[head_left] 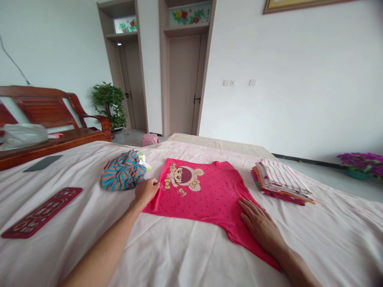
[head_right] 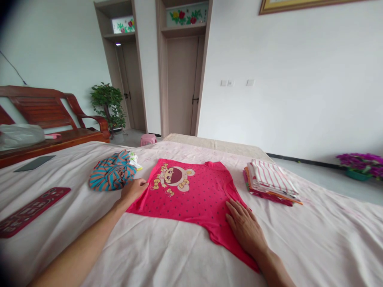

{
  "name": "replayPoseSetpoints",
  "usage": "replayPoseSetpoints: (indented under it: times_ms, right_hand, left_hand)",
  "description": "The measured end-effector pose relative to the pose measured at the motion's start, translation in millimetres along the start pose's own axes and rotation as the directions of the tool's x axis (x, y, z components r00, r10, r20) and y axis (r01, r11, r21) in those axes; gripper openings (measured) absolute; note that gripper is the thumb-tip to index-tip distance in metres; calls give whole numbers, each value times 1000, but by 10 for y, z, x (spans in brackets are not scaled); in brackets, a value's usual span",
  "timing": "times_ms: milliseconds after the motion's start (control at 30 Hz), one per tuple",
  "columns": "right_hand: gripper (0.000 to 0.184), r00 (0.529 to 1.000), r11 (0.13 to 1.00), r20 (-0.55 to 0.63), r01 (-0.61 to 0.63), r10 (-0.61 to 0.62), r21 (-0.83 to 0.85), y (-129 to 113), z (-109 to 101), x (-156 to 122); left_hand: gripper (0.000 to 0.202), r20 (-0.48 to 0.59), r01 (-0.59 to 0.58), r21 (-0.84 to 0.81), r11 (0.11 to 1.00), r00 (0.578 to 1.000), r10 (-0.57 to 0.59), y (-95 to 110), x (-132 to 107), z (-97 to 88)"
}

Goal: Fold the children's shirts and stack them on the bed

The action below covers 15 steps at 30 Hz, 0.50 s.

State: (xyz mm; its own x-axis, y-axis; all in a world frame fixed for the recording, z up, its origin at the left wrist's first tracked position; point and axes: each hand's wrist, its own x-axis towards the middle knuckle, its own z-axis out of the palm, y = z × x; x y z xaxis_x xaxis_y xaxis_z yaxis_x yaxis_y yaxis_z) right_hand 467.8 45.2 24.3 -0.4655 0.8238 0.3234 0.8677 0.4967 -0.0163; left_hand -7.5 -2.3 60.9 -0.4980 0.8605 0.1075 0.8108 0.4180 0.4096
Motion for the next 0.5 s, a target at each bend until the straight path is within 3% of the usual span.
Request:
replayPoseSetpoints:
  times_ms: [267, 500]
  right_hand:
    - [52, 1000, 1000, 11, 1, -1, -3, 10, 1, 0]
    - [52, 1000, 1000, -20, 13, -13, 2, 22, 24, 4]
  left_hand:
    - [31, 1, -6, -65, 998, 1000, 6, -22, 19, -19]
    - [29, 59, -82, -200, 976, 994, 96, -129, 92, -57]
